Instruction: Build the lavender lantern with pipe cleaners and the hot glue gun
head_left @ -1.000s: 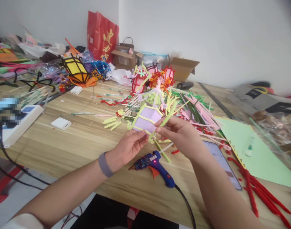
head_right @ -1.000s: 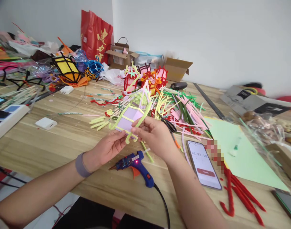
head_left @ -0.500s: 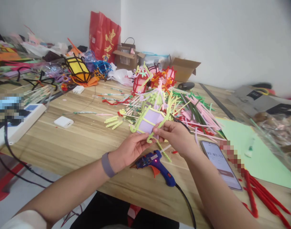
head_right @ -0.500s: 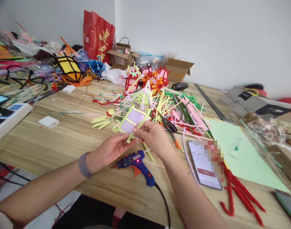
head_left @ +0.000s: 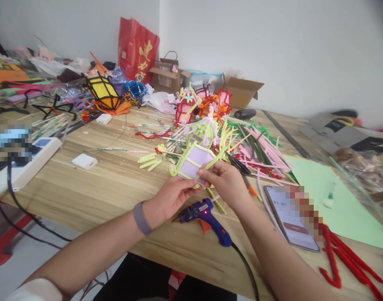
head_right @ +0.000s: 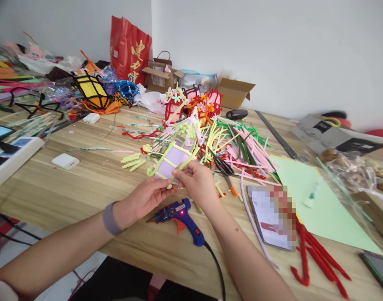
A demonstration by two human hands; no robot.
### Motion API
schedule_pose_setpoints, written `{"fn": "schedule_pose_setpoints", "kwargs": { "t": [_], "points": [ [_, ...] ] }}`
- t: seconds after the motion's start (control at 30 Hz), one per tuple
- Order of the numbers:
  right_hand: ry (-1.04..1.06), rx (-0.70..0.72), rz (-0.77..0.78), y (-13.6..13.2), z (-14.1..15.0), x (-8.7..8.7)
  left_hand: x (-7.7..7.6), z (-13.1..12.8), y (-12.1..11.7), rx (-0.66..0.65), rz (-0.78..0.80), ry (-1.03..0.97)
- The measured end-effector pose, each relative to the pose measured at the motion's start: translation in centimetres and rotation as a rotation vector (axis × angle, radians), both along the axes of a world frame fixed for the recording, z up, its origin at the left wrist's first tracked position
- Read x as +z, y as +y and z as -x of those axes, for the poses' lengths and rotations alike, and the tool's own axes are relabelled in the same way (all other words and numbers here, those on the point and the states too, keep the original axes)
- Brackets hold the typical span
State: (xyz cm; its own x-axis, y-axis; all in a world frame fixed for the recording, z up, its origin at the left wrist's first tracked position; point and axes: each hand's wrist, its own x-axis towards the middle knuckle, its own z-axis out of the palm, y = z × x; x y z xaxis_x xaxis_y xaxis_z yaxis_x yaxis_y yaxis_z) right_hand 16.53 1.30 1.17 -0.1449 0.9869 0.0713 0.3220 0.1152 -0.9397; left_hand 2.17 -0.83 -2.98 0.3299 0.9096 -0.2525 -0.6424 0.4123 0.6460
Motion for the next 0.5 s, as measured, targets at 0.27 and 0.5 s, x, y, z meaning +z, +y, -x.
{"fn": "schedule_pose_setpoints", "kwargs": {
  "t": [0.27, 0.5],
  "points": [
    [0.046, 0.005, 0.005, 0.0, 0.4, -1.2, 0.0, 0.0, 0.0, 0.027, -0.012, 0.032],
    [0.137, 0.031, 0.097, 0.6, -0.8, 0.7, -0.1, -0.2, -0.1, 0.062, -0.006, 0.121]
  ]
}}
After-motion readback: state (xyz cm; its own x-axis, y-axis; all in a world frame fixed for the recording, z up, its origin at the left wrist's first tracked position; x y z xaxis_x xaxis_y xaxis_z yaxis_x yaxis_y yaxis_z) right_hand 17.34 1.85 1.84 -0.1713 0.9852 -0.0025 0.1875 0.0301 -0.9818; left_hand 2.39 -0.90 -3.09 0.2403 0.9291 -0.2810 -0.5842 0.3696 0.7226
